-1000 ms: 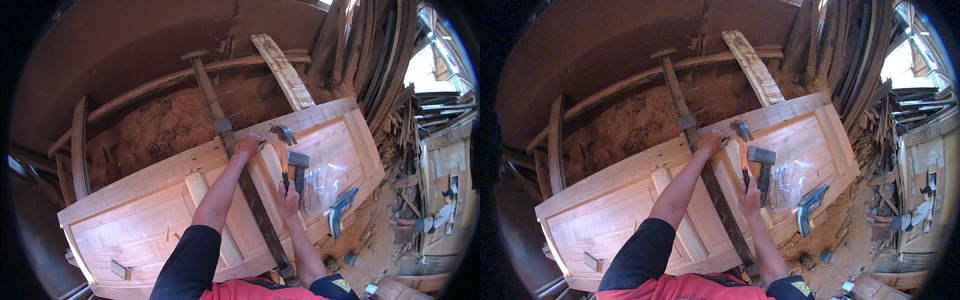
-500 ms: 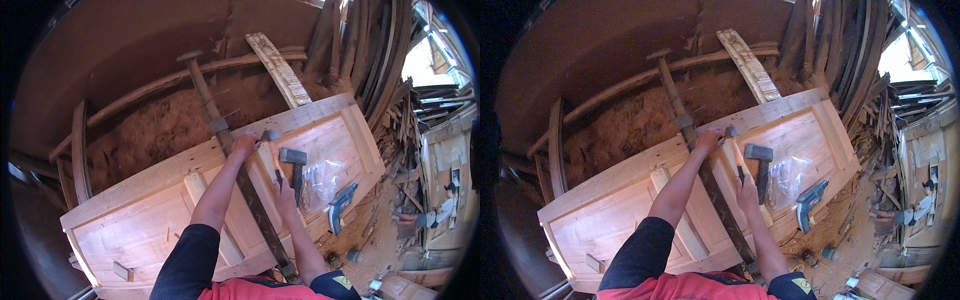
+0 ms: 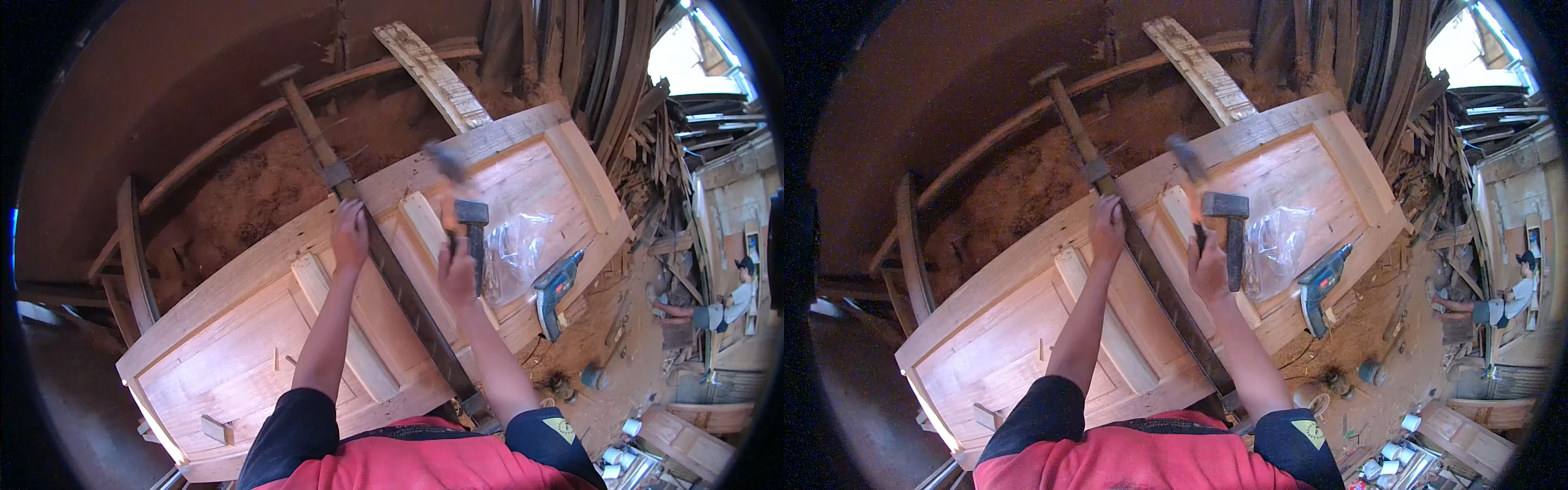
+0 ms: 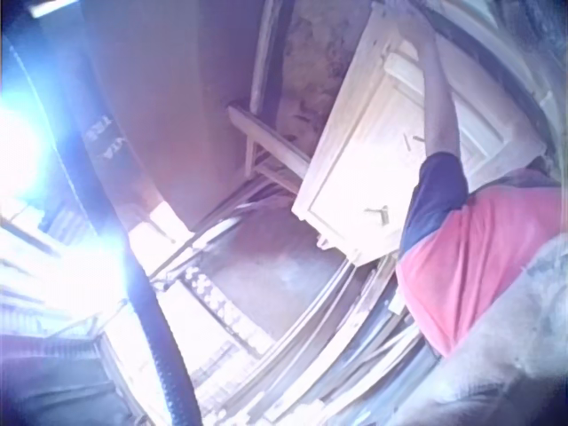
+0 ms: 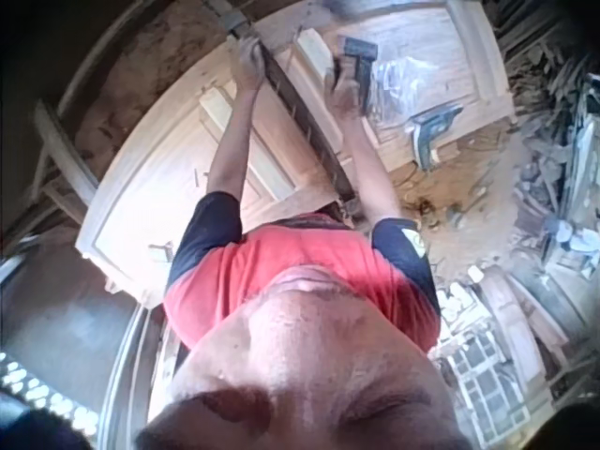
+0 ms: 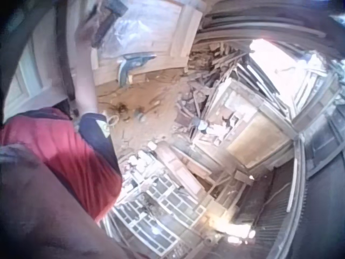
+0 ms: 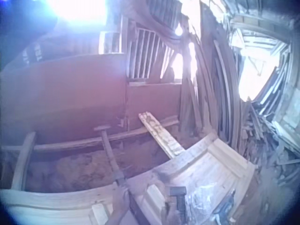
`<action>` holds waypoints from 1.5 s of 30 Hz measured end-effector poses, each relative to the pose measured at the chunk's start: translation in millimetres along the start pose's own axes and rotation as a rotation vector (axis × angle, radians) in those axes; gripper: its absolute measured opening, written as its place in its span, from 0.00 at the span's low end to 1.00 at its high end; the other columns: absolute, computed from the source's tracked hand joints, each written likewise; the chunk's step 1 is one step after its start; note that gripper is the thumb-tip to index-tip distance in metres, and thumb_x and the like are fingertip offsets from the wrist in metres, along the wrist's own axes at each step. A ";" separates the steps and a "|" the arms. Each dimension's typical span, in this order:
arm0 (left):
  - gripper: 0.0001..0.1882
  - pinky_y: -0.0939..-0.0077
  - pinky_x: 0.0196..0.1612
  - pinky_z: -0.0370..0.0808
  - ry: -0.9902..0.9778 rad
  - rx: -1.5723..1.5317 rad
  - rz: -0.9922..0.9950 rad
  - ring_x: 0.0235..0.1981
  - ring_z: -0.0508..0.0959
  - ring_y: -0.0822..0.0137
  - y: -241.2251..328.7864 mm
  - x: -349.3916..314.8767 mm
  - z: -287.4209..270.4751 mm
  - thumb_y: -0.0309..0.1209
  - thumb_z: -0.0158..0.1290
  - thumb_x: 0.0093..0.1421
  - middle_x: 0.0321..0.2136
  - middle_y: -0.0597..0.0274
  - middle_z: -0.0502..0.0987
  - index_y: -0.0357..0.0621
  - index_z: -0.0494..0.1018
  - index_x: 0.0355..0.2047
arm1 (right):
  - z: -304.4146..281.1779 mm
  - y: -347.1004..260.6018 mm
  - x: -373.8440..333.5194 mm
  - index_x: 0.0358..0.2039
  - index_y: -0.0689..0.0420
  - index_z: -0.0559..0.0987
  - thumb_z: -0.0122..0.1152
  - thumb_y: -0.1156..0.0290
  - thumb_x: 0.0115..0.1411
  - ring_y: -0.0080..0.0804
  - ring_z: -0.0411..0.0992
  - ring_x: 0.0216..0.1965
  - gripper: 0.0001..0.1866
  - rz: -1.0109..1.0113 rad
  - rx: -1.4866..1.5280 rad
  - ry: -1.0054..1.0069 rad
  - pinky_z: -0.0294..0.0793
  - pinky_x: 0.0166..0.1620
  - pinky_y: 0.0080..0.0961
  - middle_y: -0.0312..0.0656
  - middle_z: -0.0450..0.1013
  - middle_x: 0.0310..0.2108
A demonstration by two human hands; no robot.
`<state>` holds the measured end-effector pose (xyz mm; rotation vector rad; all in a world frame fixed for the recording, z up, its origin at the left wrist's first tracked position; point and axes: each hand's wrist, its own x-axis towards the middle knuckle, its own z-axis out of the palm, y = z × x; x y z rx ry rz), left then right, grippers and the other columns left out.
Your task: The person assembles a wooden door by aligning panels, securing them with a large bar clamp, hammering wooden dowels into pre-drilled holes using a hammer, and pre-drilling additional holes with a power drill.
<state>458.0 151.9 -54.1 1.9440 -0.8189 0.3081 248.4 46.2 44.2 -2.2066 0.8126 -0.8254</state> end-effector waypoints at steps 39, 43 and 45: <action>0.24 0.50 0.68 0.59 -0.237 0.334 -0.216 0.67 0.60 0.43 15.6 -171.0 -144.1 0.32 0.53 0.61 0.64 0.47 0.63 0.44 0.70 0.58 | 15.8 25.8 -14.3 0.40 0.65 0.69 0.49 0.58 0.70 0.66 0.75 0.31 0.18 0.106 -0.149 -0.106 0.70 0.32 0.55 0.60 0.76 0.28; 0.24 0.51 0.67 0.59 -0.229 0.344 -0.203 0.67 0.60 0.44 15.7 -171.3 -144.8 0.31 0.52 0.60 0.65 0.47 0.62 0.43 0.70 0.58 | 17.9 31.1 -14.9 0.39 0.64 0.69 0.49 0.56 0.70 0.66 0.75 0.32 0.20 0.229 -0.177 -0.269 0.69 0.33 0.58 0.64 0.75 0.27; 0.24 0.51 0.67 0.59 -0.236 0.344 -0.199 0.67 0.60 0.43 15.6 -172.3 -144.7 0.31 0.52 0.60 0.65 0.47 0.63 0.44 0.70 0.58 | 18.8 29.7 -17.2 0.37 0.64 0.69 0.49 0.57 0.70 0.68 0.74 0.35 0.19 0.080 0.043 -0.046 0.69 0.33 0.56 0.64 0.76 0.30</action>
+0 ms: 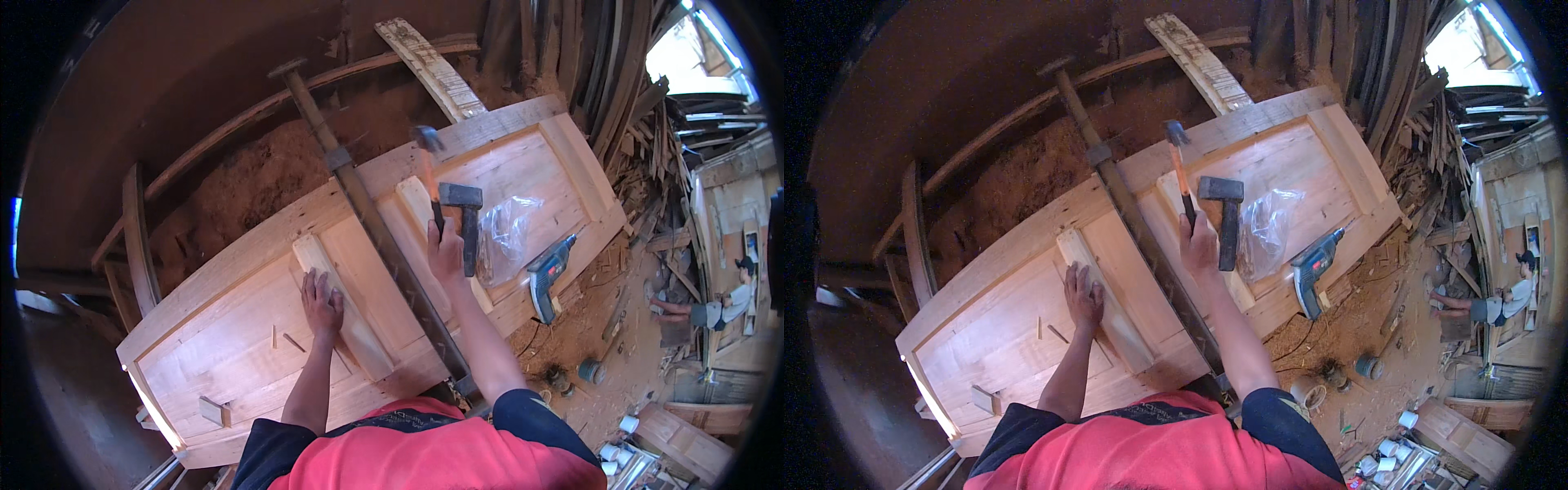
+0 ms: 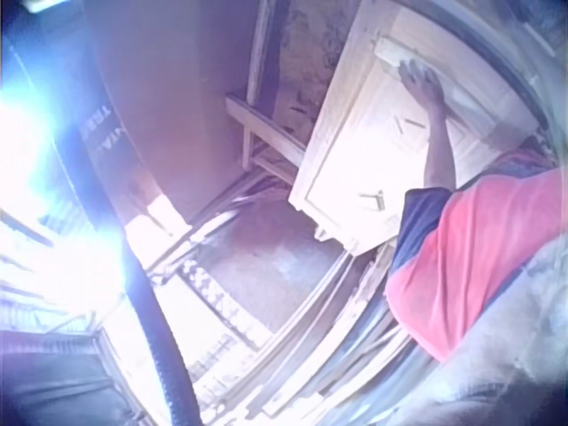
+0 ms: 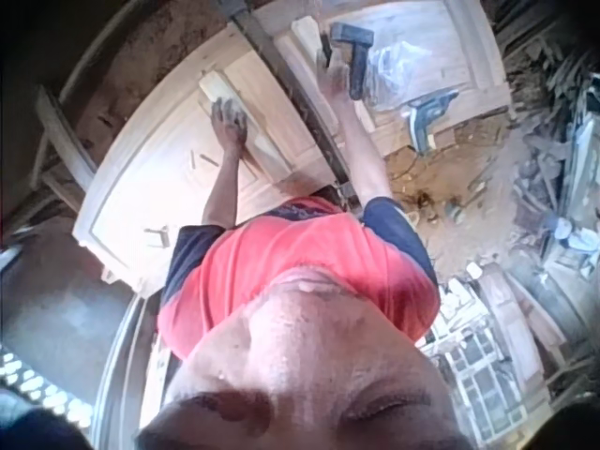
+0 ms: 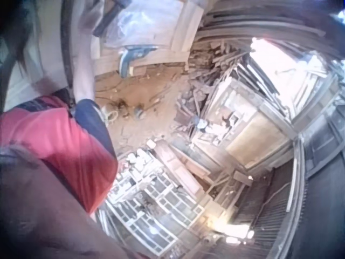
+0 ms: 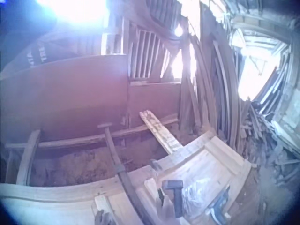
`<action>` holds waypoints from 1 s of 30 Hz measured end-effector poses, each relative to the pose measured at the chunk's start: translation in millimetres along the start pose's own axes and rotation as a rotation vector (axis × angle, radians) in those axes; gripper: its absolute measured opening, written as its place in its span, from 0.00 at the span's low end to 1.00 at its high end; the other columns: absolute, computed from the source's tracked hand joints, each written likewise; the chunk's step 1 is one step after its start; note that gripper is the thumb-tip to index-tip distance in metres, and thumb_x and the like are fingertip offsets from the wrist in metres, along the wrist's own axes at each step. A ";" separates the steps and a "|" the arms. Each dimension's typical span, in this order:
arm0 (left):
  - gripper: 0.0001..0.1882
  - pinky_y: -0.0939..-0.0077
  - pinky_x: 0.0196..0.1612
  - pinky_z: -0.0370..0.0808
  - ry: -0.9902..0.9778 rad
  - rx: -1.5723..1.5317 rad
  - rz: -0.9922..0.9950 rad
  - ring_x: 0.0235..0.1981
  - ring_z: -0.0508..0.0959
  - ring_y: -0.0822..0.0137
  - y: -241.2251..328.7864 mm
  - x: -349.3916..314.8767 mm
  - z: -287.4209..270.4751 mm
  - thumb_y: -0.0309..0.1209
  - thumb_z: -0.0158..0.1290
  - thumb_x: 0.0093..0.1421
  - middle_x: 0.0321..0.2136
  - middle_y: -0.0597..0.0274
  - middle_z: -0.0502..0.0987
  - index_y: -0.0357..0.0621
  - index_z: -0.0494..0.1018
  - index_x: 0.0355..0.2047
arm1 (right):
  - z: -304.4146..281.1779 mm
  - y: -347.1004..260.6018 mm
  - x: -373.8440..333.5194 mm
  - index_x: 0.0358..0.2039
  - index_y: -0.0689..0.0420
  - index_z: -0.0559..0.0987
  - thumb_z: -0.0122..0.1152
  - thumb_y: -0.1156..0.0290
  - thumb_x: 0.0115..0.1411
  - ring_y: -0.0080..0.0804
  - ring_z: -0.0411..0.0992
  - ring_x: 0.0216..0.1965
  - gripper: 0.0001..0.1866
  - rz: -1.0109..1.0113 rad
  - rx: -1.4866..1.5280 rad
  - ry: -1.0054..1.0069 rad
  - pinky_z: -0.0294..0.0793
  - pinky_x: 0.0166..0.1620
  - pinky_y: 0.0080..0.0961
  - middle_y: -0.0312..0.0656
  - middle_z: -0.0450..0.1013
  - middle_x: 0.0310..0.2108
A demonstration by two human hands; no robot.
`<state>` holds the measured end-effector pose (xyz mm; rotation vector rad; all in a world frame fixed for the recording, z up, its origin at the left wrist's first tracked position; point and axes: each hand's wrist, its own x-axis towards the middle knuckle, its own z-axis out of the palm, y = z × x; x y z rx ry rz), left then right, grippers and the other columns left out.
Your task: The person assembles a wooden door by aligning panels, securing them with a large bar clamp, hammering wooden dowels into pre-drilled holes using a hammer, and pre-drilling additional holes with a power drill.
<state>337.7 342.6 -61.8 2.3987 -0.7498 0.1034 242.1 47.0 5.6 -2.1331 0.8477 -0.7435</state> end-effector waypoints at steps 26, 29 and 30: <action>0.20 0.56 0.58 0.69 0.339 -0.026 -0.293 0.55 0.70 0.44 -91.3 -73.3 -81.2 0.26 0.53 0.59 0.50 0.43 0.75 0.37 0.73 0.53 | -131.8 -24.2 -168.2 0.42 0.63 0.75 0.52 0.54 0.70 0.28 0.67 0.27 0.21 0.255 0.237 0.029 0.68 0.31 0.30 0.36 0.68 0.25; 0.19 0.55 0.56 0.70 0.297 0.048 -0.546 0.50 0.74 0.45 -120.9 -103.9 -112.1 0.26 0.53 0.59 0.48 0.43 0.75 0.37 0.74 0.51 | -162.0 -29.6 -237.0 0.41 0.63 0.74 0.51 0.54 0.71 0.21 0.63 0.22 0.21 0.351 0.241 0.098 0.64 0.25 0.23 0.31 0.64 0.22; 0.18 0.56 0.56 0.70 0.255 0.035 -0.459 0.50 0.74 0.45 -124.0 -110.0 -116.0 0.27 0.54 0.59 0.47 0.43 0.76 0.37 0.75 0.51 | -166.5 -33.5 -258.1 0.41 0.63 0.74 0.51 0.54 0.71 0.21 0.63 0.22 0.21 0.351 0.253 0.087 0.64 0.25 0.23 0.31 0.64 0.22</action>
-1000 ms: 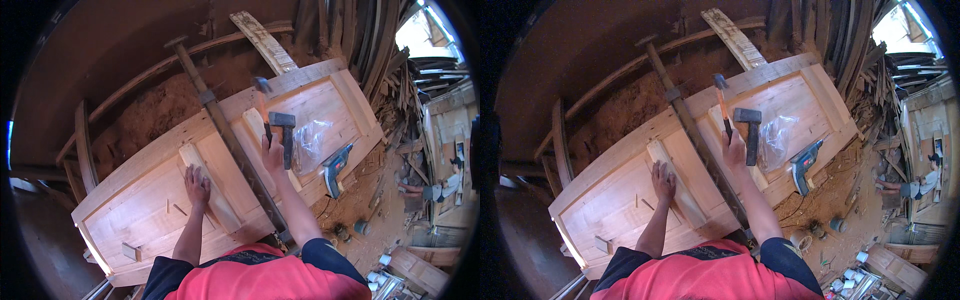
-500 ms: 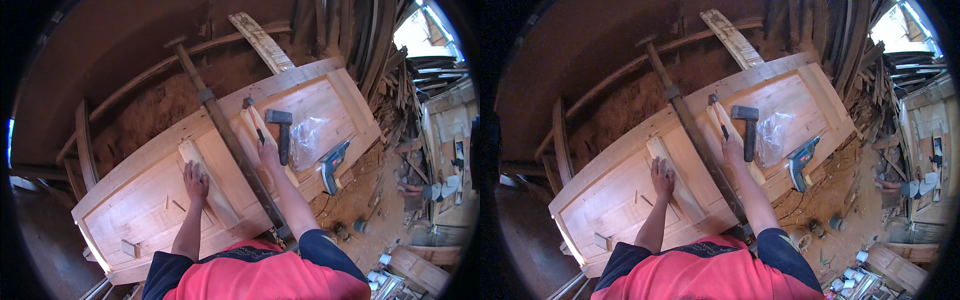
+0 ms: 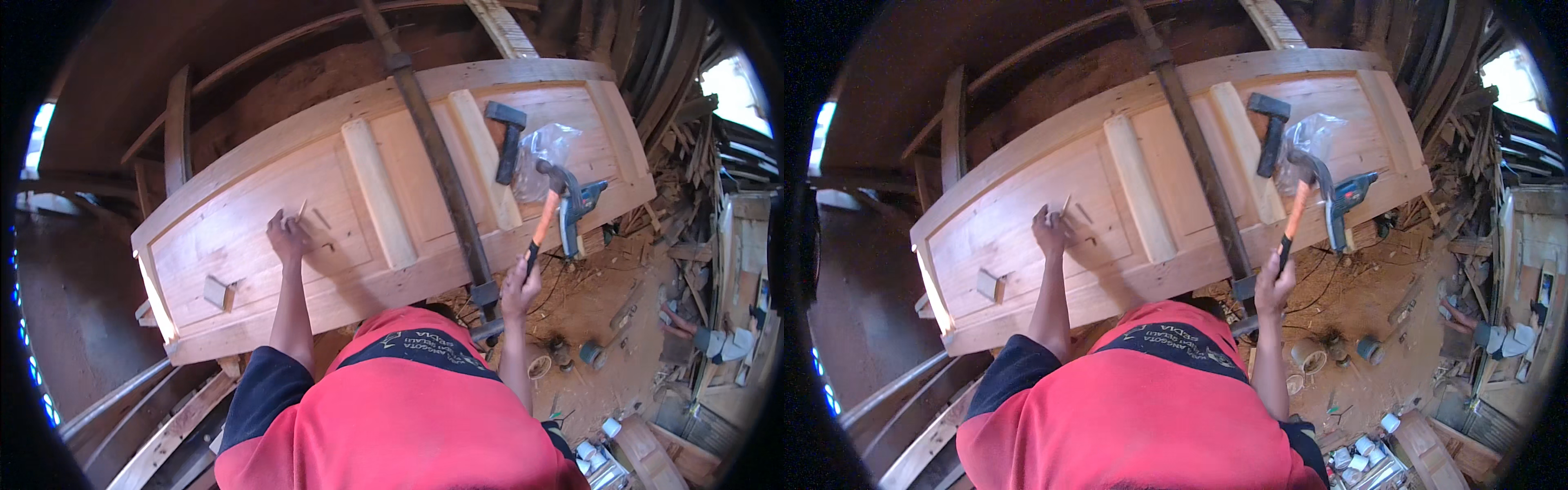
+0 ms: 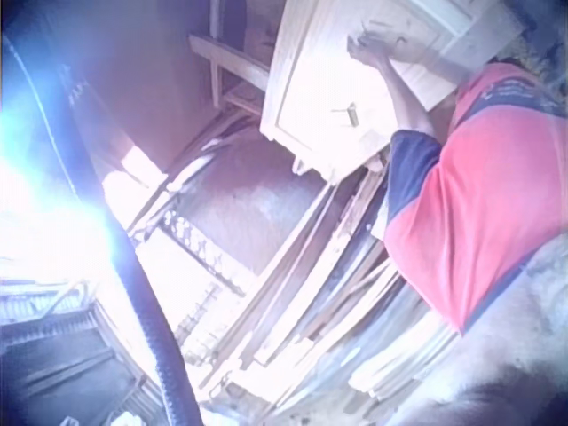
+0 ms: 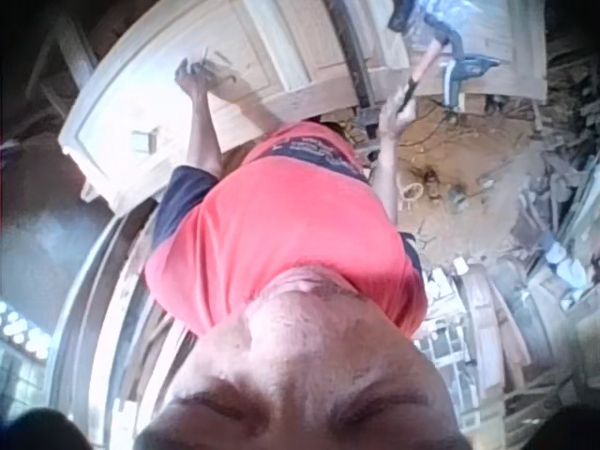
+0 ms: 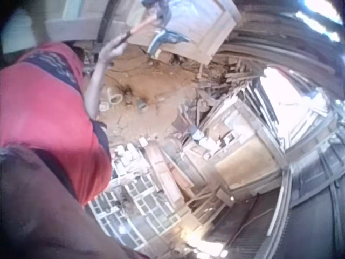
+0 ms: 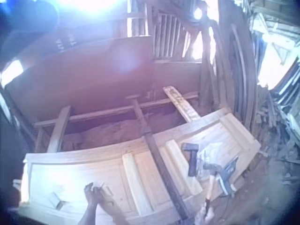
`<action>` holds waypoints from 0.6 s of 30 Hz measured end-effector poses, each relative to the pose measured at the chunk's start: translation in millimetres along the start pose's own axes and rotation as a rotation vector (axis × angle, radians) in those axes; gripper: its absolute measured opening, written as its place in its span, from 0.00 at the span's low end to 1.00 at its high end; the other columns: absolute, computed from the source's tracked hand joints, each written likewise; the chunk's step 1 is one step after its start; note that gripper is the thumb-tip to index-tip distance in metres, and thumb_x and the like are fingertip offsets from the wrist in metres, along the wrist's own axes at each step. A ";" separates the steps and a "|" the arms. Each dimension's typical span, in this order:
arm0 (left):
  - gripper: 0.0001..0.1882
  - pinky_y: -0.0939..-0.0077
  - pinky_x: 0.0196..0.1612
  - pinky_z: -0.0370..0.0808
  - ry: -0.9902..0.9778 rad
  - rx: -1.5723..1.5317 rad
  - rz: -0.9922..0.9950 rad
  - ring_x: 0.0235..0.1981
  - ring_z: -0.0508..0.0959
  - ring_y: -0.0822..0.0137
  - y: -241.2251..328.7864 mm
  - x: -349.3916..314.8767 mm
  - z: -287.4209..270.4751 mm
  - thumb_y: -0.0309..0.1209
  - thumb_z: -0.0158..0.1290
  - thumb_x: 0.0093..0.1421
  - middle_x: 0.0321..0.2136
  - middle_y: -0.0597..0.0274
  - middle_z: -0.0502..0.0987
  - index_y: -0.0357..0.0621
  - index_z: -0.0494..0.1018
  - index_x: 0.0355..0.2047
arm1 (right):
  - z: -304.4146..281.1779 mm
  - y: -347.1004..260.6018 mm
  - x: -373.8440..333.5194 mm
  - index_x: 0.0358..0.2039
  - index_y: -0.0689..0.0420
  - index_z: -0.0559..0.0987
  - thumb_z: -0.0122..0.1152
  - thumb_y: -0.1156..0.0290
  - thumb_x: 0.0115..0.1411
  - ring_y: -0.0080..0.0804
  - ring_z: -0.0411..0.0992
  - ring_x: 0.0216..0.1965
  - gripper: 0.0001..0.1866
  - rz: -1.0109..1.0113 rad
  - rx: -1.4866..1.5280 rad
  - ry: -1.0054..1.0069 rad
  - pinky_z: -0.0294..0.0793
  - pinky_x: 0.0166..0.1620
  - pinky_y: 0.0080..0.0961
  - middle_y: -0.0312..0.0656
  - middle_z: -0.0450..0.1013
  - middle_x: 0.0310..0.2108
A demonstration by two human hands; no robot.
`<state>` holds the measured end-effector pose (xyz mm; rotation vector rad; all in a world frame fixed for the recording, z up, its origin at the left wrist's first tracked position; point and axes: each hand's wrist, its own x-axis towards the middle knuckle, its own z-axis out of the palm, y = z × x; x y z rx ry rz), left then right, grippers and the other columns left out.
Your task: The person assembles a wooden door by aligning panels, securing them with a large bar clamp, hammering wooden dowels into pre-drilled holes using a hammer, and pre-drilling additional holes with a power drill.
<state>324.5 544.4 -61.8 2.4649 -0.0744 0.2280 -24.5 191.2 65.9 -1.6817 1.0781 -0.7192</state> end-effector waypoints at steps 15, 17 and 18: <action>0.09 0.71 0.36 0.77 -0.565 -0.555 0.163 0.30 0.81 0.65 85.7 -74.8 17.6 0.27 0.52 0.66 0.29 0.57 0.80 0.38 0.78 0.42 | -44.0 29.3 -151.2 0.39 0.58 0.73 0.51 0.57 0.72 0.12 0.58 0.17 0.16 0.189 0.293 -0.009 0.58 0.20 0.17 0.25 0.61 0.20; 0.12 0.76 0.37 0.76 -0.911 -0.636 0.165 0.32 0.80 0.73 106.5 -116.4 17.4 0.26 0.52 0.66 0.30 0.62 0.80 0.38 0.77 0.48 | -47.4 34.2 -162.1 0.42 0.58 0.72 0.49 0.59 0.73 0.12 0.57 0.13 0.14 0.133 0.226 -0.026 0.57 0.14 0.15 0.26 0.60 0.17; 0.13 0.76 0.37 0.77 -1.001 -0.705 0.069 0.32 0.80 0.73 115.0 -133.8 17.8 0.25 0.53 0.65 0.31 0.63 0.80 0.38 0.77 0.50 | -51.0 35.7 -168.1 0.40 0.58 0.72 0.49 0.60 0.73 0.12 0.57 0.14 0.14 0.150 0.179 -0.027 0.56 0.15 0.15 0.26 0.60 0.17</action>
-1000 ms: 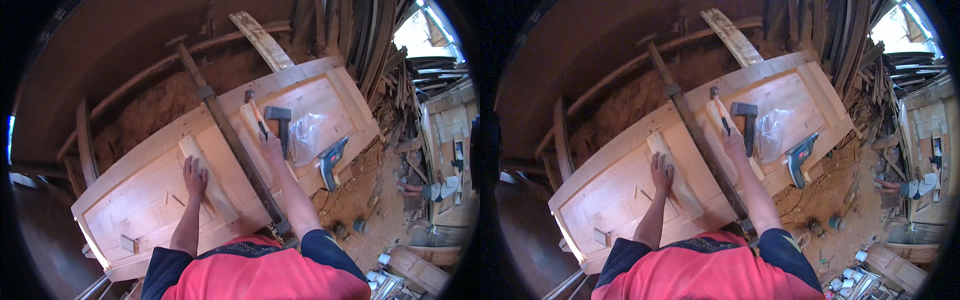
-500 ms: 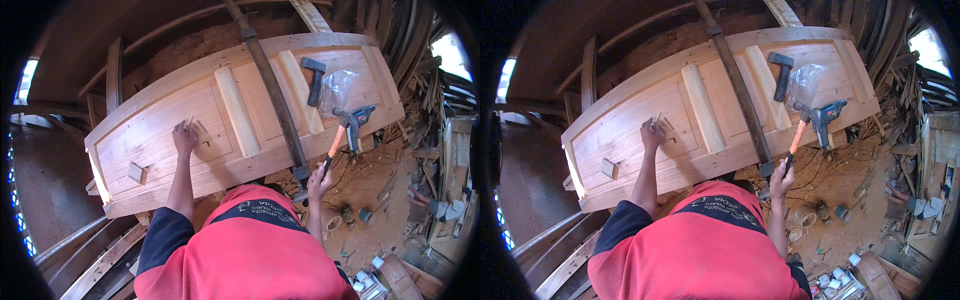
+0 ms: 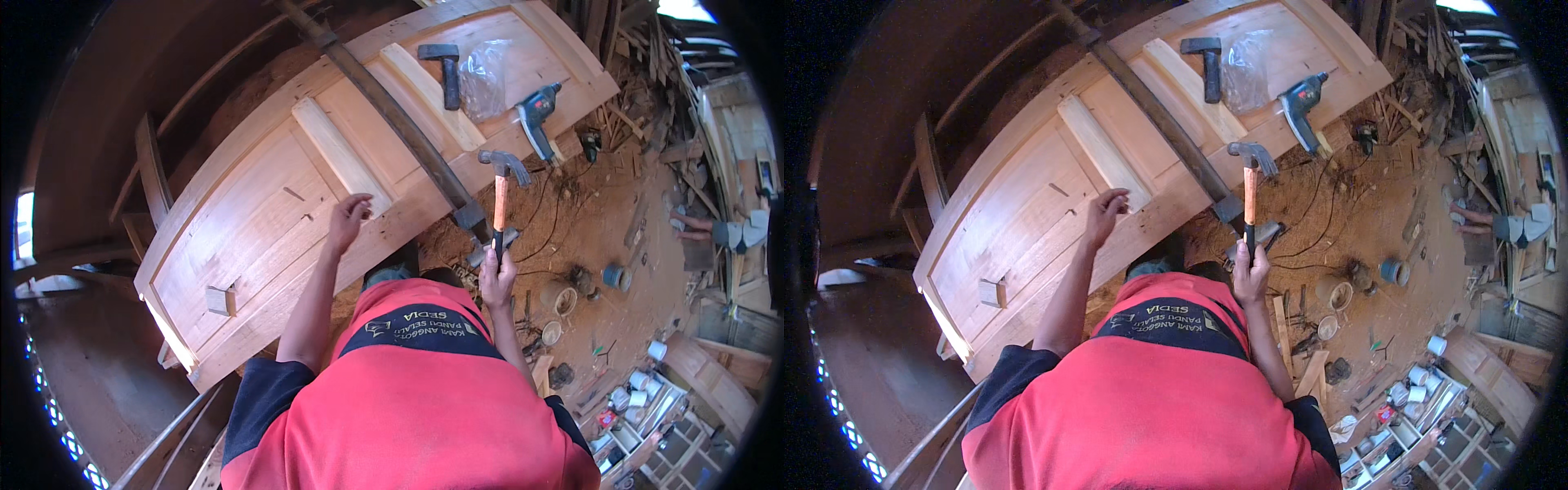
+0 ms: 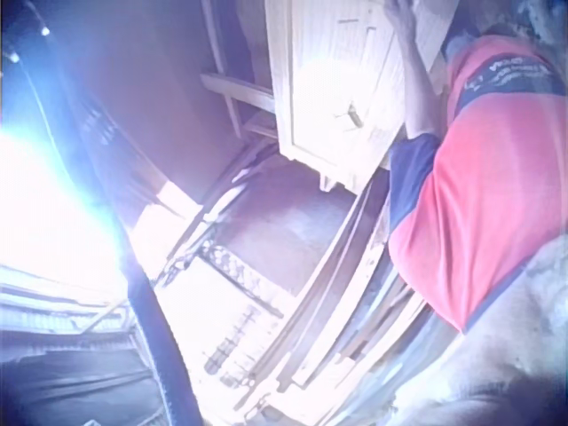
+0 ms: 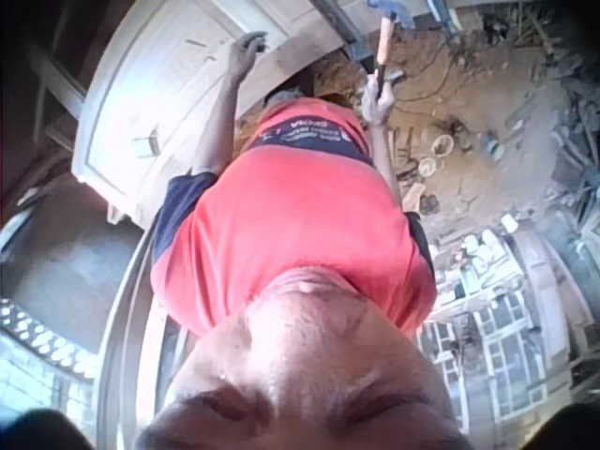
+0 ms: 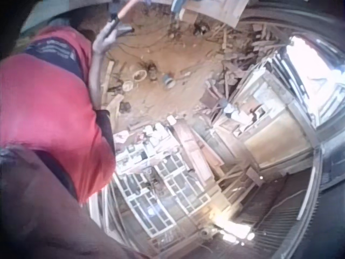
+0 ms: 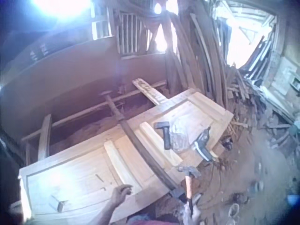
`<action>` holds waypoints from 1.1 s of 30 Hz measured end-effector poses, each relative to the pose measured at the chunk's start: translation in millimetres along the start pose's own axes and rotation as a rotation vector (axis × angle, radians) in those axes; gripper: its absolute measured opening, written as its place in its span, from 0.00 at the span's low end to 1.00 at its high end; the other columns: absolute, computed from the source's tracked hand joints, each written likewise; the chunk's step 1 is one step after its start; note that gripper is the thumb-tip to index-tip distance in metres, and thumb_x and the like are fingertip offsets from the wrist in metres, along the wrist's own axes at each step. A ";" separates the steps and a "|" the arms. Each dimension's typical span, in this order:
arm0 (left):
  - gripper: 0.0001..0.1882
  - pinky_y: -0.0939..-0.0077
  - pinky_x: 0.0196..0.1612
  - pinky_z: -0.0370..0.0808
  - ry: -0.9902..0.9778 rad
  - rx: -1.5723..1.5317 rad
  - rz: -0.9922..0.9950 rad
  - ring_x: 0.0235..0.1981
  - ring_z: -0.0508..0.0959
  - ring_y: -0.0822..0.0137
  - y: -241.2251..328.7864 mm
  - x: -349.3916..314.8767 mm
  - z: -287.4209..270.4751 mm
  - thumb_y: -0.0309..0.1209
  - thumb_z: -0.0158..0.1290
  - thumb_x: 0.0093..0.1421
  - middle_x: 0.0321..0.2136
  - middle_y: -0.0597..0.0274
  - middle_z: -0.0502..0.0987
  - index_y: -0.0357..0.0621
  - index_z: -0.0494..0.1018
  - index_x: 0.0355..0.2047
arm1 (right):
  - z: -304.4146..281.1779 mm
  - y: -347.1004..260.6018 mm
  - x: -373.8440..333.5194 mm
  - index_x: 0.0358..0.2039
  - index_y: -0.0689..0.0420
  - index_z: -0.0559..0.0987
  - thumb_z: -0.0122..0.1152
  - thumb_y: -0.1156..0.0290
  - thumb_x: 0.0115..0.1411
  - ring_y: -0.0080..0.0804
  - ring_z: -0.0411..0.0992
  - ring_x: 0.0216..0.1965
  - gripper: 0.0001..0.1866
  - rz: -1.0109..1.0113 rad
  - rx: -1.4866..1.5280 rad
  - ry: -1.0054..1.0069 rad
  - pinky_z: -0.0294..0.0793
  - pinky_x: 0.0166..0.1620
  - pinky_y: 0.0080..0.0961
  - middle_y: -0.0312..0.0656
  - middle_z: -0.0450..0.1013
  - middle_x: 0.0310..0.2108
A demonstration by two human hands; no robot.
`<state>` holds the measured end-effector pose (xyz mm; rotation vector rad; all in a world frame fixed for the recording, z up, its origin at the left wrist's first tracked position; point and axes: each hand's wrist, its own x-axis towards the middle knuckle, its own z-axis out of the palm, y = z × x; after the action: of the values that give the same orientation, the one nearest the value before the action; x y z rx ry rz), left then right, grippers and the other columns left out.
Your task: The person assembles a wooden door by aligning panels, securing them with a large bar clamp, hammering wooden dowels into pre-drilled holes using a hammer, and pre-drilling additional holes with a power drill.
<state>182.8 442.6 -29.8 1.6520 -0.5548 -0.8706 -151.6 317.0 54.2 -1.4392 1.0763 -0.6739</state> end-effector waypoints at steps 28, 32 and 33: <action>0.15 0.67 0.42 0.79 -0.170 0.463 0.311 0.36 0.85 0.57 -6.8 -4.5 1.5 0.37 0.58 0.63 0.36 0.46 0.83 0.41 0.81 0.45 | 59.4 -2.0 -118.6 0.37 0.59 0.77 0.55 0.52 0.68 0.46 0.75 0.24 0.20 -0.065 -0.422 0.067 0.70 0.28 0.40 0.51 0.72 0.21; 0.15 0.67 0.43 0.79 -0.183 0.449 0.374 0.37 0.85 0.57 -14.0 -1.4 2.8 0.36 0.58 0.64 0.36 0.47 0.83 0.40 0.81 0.45 | 70.7 -1.9 -127.1 0.38 0.58 0.78 0.55 0.52 0.68 0.49 0.76 0.25 0.20 -0.133 -0.380 0.046 0.71 0.28 0.40 0.50 0.73 0.22; 0.13 0.66 0.43 0.79 -0.147 0.464 0.369 0.37 0.84 0.54 -16.6 -2.6 4.4 0.33 0.57 0.62 0.37 0.46 0.83 0.40 0.81 0.44 | 73.4 -3.9 -127.9 0.38 0.58 0.78 0.55 0.52 0.68 0.49 0.76 0.25 0.20 -0.134 -0.382 0.053 0.71 0.28 0.40 0.50 0.73 0.22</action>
<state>176.4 446.1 -45.6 1.8192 -1.1935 -0.6183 -138.9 463.4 67.3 -1.8422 1.2025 -0.6255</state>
